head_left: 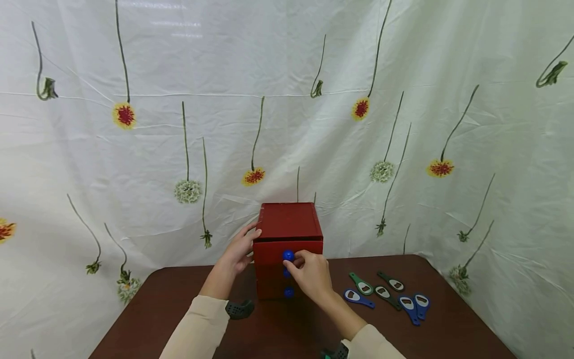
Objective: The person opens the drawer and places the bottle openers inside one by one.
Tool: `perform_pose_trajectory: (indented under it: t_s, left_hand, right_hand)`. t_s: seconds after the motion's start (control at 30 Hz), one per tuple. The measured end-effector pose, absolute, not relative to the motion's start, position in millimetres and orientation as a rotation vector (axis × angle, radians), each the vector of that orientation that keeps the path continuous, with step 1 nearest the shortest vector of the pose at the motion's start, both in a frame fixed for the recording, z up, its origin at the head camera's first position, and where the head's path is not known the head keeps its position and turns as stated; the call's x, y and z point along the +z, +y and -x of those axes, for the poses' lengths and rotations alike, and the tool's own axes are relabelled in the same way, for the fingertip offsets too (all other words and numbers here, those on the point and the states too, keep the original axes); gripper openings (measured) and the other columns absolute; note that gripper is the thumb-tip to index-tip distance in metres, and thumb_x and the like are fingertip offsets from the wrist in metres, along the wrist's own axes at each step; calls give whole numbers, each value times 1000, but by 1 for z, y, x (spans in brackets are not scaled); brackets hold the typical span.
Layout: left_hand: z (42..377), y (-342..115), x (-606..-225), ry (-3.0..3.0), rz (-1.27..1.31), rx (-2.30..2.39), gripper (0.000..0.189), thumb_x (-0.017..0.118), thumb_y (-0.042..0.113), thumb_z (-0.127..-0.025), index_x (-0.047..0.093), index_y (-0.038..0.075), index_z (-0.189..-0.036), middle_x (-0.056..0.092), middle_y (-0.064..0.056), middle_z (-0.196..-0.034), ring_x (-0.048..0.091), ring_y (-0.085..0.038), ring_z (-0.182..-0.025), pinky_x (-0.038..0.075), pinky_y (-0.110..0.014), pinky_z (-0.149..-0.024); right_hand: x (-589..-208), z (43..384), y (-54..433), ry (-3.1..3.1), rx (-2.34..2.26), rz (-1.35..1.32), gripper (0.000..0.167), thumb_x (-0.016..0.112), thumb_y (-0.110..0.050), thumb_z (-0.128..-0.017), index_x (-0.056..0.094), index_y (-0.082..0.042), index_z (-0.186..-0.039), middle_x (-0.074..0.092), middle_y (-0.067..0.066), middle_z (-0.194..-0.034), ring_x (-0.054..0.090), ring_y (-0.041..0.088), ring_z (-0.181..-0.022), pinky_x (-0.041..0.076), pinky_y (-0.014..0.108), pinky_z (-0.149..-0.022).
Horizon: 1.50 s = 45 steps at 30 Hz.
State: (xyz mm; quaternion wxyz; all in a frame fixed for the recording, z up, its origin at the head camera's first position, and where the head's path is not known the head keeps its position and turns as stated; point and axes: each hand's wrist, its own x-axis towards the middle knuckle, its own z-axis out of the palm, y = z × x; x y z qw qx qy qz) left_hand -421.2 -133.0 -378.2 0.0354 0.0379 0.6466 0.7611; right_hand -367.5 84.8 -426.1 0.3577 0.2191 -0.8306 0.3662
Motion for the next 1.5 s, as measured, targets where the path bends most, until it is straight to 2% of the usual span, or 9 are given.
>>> perform_pose_trajectory:
  t_s: [0.4,0.8,1.5]
  left_hand:
    - [423,-133,-379,1980,-112,2345,54,53,25,-110,34,17,-161,46,-20,-153,54,-38,-129,47,-50,-94]
    - [422,-133,-379,1962,-123,2347,57,54,24,-110,33,17,-162,47,-19,-153,53,-38,-131,45,-51,-99]
    - [422,-133,-378,1958,-125,2354,56,52,24,-111,31,17,-163,46,-20,-153,50,-40,-134,41,-54,-104]
  right_hand:
    - [-423,374,83,-2175,935,-543,26,86,-27,-88,78,-3,-92,75,2,-79,66,8,-63,52,22,-58]
    - [-420,381,85,-2207,931,-523,28,87,-27,-87,78,-1,-94,77,6,-82,71,14,-68,56,27,-61]
    - [-421,384,85,-2271,939,-459,29,83,-33,-90,78,-5,-97,76,2,-83,67,12,-69,53,25,-60]
